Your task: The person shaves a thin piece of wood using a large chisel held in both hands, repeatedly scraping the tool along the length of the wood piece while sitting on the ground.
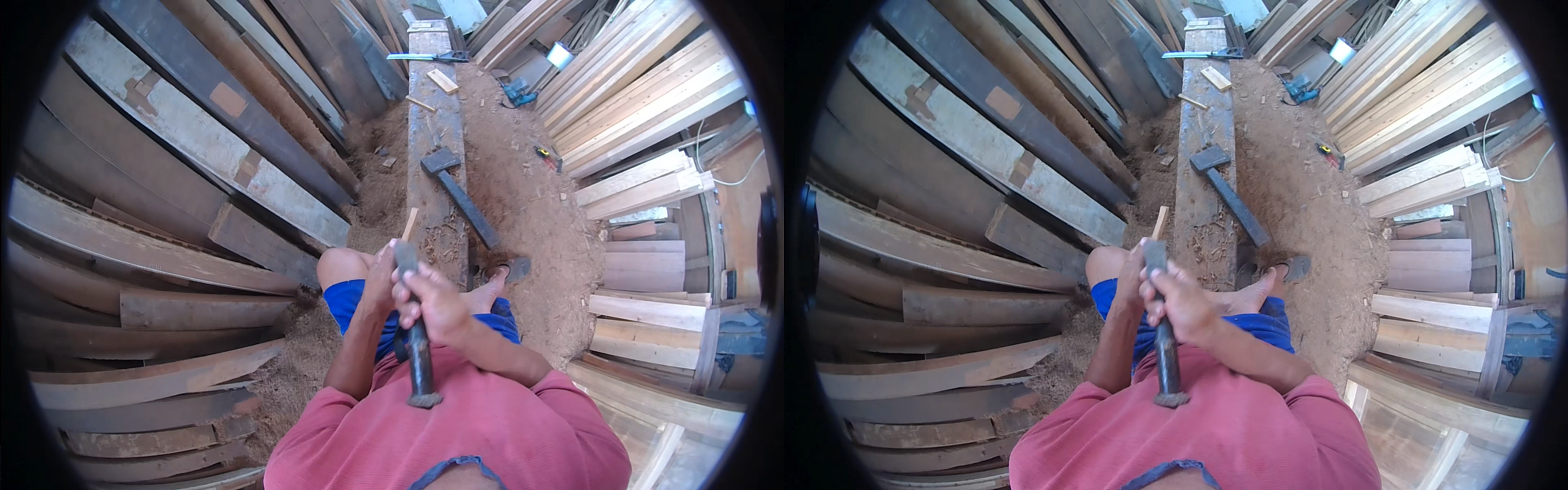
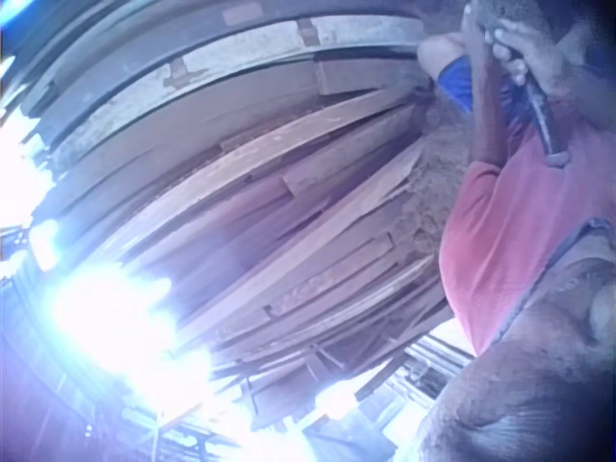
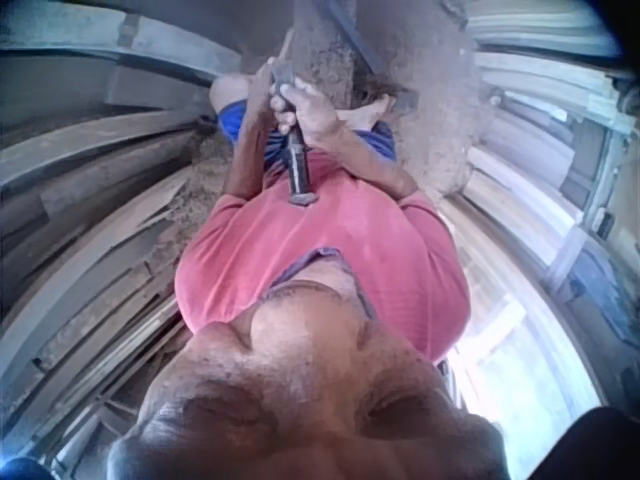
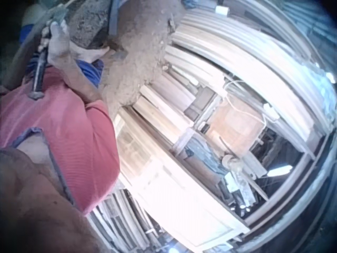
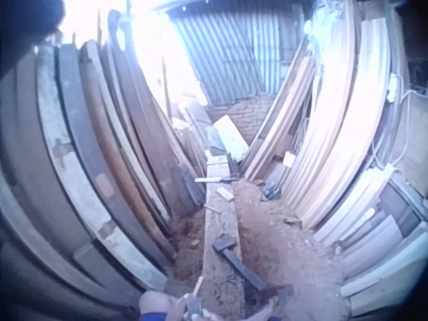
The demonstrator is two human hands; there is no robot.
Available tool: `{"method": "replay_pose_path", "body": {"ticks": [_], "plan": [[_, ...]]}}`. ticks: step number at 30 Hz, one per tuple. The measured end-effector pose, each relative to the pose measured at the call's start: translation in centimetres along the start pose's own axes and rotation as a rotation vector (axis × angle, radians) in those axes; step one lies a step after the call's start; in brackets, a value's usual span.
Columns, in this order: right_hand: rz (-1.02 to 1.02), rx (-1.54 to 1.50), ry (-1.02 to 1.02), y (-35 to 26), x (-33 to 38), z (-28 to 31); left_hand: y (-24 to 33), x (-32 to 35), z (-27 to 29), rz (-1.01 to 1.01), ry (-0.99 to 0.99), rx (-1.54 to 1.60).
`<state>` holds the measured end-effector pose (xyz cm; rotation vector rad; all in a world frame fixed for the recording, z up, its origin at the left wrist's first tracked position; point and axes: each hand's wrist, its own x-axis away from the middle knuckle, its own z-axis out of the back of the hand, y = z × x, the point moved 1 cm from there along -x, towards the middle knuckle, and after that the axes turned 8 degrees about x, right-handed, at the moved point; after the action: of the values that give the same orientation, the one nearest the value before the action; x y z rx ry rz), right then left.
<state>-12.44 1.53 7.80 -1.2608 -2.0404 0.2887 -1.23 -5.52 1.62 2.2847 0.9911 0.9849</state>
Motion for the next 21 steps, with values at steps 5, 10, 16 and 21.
{"method": "replay_pose_path", "body": {"ticks": [5,10,16,21], "plan": [[0.091,0.085,-0.024,0.5,1.9,-1.1,0.2,3.7,-1.7,-0.366,-0.033,-0.683],[0.130,0.104,0.022,-0.6,2.7,-0.7,-0.4,5.0,-1.3,-0.303,-0.042,-0.593],[0.419,0.210,0.130,-5.8,7.2,0.5,-4.5,9.2,3.5,-0.032,0.065,-0.586],[0.186,0.038,0.123,-3.0,1.0,1.4,-1.6,2.1,1.1,-0.051,0.038,-0.068]]}}
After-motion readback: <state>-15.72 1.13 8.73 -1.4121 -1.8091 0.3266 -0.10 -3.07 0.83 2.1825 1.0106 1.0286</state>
